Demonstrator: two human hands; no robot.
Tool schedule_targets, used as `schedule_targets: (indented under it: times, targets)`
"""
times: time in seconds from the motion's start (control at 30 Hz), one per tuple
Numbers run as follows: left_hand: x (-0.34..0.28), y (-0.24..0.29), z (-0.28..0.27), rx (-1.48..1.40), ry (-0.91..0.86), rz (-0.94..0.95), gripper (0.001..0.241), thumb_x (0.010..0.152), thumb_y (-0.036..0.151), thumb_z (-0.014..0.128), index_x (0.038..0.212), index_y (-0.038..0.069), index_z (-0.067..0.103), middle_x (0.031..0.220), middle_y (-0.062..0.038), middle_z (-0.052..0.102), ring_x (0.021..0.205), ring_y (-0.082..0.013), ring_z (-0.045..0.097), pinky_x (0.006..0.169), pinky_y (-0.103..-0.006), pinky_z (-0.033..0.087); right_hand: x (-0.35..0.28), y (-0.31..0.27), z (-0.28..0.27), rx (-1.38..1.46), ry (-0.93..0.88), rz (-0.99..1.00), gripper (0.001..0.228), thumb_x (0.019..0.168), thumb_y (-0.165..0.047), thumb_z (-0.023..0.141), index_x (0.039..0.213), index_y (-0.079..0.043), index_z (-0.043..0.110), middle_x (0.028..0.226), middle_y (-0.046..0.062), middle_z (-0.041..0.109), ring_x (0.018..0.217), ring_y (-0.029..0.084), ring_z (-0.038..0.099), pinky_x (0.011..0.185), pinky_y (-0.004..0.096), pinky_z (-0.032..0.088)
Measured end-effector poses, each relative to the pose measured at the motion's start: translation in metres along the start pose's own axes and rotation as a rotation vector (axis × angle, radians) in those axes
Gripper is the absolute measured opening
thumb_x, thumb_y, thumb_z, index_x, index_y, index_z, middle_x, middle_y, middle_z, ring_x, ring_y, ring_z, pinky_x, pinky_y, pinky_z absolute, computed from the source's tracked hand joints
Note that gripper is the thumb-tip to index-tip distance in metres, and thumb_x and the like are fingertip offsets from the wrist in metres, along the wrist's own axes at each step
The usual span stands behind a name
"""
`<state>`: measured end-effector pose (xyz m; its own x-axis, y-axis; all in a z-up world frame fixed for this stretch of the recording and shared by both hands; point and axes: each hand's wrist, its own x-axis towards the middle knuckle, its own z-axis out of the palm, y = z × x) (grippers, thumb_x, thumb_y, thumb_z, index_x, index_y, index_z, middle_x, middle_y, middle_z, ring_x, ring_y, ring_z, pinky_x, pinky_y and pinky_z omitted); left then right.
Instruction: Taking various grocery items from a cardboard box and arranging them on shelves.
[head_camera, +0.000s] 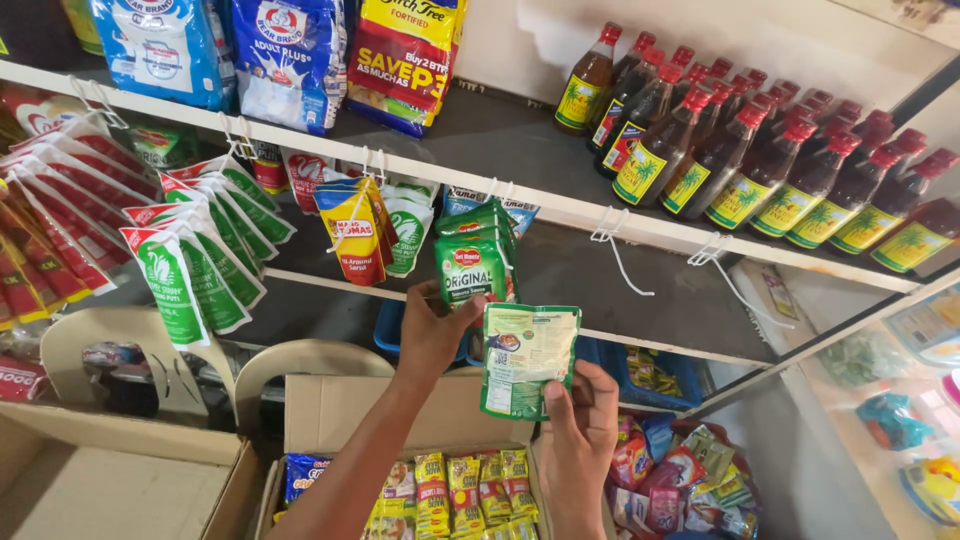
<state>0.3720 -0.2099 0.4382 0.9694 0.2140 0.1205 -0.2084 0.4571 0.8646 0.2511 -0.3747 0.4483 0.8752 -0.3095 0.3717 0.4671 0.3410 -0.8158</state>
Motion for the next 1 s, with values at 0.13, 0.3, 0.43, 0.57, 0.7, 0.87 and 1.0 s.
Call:
schedule_targets:
  times: [0.13,0.3,0.43,0.57,0.7,0.87,1.0]
  targets:
    - [-0.009,0.006,-0.011,0.155,0.041,0.042,0.044,0.084,0.016,0.085,0.113,-0.007,0.061,0.099,-0.009,0.074,0.084,-0.0090,0.066,0.071,-0.0260,0.055,0.002,-0.001,0.005,0.062,-0.028,0.002,0.037,0.097,0.002,0.064,0.131,-0.002,0.052,0.114,0.008,0.064,0.105,0.014,0.061,0.094,0.031,0.050]
    - [-0.030,0.040,-0.012,0.000,-0.140,0.036,0.029,0.092,0.013,0.075,0.115,0.003,0.061,0.101,-0.004,0.074,0.085,-0.0082,0.068,0.076,-0.0269,0.056,0.006,0.003,0.005,0.053,-0.018,-0.011,0.036,0.096,0.003,0.064,0.130,-0.002,0.053,0.115,0.010,0.065,0.106,0.015,0.061,0.096,0.032,0.049]
    - [-0.043,0.063,-0.012,-0.055,-0.198,-0.003,0.030,0.090,0.011,0.075,0.115,0.002,0.060,0.101,-0.005,0.074,0.086,-0.0094,0.070,0.077,-0.0303,0.060,0.007,0.003,0.004,0.061,-0.017,-0.034,0.036,0.099,0.004,0.064,0.132,-0.001,0.054,0.114,0.010,0.063,0.105,0.015,0.060,0.096,0.033,0.049]
    - [-0.053,0.077,-0.011,-0.119,-0.247,-0.046,0.037,0.089,0.011,0.073,0.123,0.004,0.059,0.107,-0.005,0.075,0.094,-0.0108,0.072,0.081,-0.0297,0.059,0.007,-0.002,0.004,0.074,-0.010,-0.052,0.034,0.098,0.003,0.063,0.131,-0.002,0.053,0.116,0.009,0.065,0.108,0.015,0.061,0.097,0.033,0.049]
    - [-0.057,0.079,-0.014,-0.094,-0.263,-0.020,0.042,0.091,0.010,0.075,0.128,0.003,0.058,0.111,-0.006,0.073,0.096,-0.0113,0.068,0.080,-0.0308,0.056,0.009,-0.013,0.005,0.163,0.014,-0.045,0.034,0.097,0.002,0.062,0.129,-0.002,0.053,0.120,0.009,0.066,0.109,0.015,0.061,0.098,0.032,0.049]
    - [-0.071,0.102,-0.015,-0.167,-0.180,0.057,0.044,0.089,0.011,0.075,0.129,0.003,0.057,0.114,-0.005,0.072,0.100,-0.0095,0.068,0.087,-0.0294,0.057,0.013,-0.004,0.003,0.169,-0.046,-0.040,0.033,0.100,0.002,0.063,0.132,-0.002,0.055,0.116,0.007,0.064,0.108,0.014,0.061,0.099,0.033,0.050]
    - [-0.078,0.098,-0.025,-0.074,0.061,0.179,0.037,0.094,0.017,0.073,0.122,0.002,0.054,0.111,-0.006,0.070,0.096,-0.0097,0.066,0.083,-0.0285,0.056,0.017,-0.001,0.023,0.038,-0.073,-0.027,0.030,0.099,0.002,0.063,0.128,-0.002,0.057,0.113,0.007,0.067,0.101,0.012,0.061,0.089,0.028,0.048]
